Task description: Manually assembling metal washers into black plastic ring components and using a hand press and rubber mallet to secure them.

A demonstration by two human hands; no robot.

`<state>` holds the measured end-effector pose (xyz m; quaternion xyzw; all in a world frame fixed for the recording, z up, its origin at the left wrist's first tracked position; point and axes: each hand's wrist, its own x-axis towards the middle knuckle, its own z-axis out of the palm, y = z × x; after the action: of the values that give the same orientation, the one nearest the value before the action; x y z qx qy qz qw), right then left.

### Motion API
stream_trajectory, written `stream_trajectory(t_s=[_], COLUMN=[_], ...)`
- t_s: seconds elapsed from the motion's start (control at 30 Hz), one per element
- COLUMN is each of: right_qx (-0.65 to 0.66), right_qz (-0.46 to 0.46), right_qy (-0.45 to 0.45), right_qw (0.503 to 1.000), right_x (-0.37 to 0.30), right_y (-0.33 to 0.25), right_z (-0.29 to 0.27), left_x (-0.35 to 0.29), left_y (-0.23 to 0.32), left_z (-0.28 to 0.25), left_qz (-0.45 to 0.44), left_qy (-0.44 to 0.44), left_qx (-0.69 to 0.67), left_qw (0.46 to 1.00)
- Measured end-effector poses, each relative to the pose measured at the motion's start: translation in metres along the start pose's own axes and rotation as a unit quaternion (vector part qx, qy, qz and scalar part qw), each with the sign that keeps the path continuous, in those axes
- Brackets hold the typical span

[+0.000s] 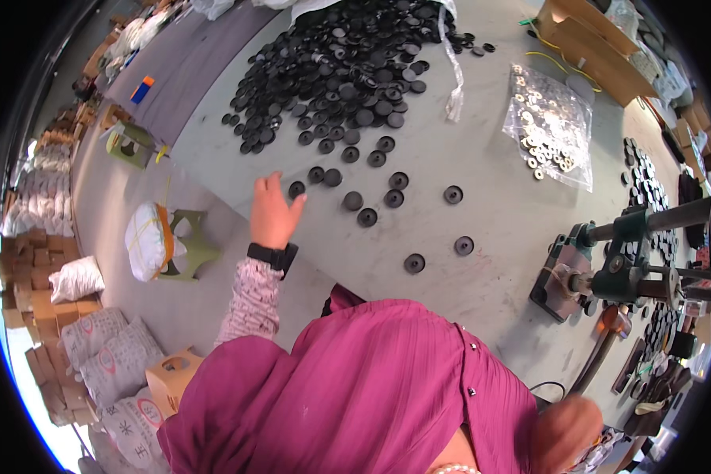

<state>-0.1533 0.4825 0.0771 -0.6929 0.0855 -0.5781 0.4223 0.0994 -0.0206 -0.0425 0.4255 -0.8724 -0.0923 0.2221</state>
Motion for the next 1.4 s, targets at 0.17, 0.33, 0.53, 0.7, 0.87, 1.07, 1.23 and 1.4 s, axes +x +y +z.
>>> stream_trajectory(t_s=[0.17, 0.33, 0.53, 0.7, 0.87, 1.07, 1.23, 1.4], right_qx=[-0.068, -0.011, 0.072, -0.112, -0.555, -0.607, -0.641, -0.65], right_qz=[0.042, 0.06, 0.111, 0.274, 0.521, 0.491, 0.485, 0.5], right_qy=[-0.056, -0.055, -0.024, 0.315, 0.376, 0.439, 0.478, 0.402], right_qw=[0.995, 0.997, 0.991, 0.902, 0.528, 0.445, 0.356, 0.407], right_x=[0.094, 0.094, 0.058, -0.004, -0.03, -0.082, -0.091, -0.075], right_y=[-0.007, 0.003, -0.017, -0.024, 0.026, 0.046, 0.046, 0.059], right_z=[-0.003, -0.008, 0.011, 0.033, 0.03, 0.016, 0.011, 0.002], left_x=[0.007, 0.004, -0.002, -0.007, -0.012, 0.02, 0.035, 0.041], left_y=[0.024, 0.068, 0.07, 0.075, 0.099, 0.057, 0.063, 0.069], left_z=[0.018, 0.021, 0.009, 0.027, 0.023, 0.037, 0.038, 0.05], left_qz=[-0.03, 0.074, 0.06, 0.035, 0.102, 0.02, -0.012, 0.179], left_qy=[-0.093, -0.109, -0.171, -0.133, -0.077, -0.013, -0.073, -0.065], left_qx=[-0.149, -0.211, -0.204, -0.253, -0.229, -0.179, -0.217, -0.116], left_qw=[0.984, 0.969, 0.962, 0.958, 0.965, 0.984, 0.973, 0.975])
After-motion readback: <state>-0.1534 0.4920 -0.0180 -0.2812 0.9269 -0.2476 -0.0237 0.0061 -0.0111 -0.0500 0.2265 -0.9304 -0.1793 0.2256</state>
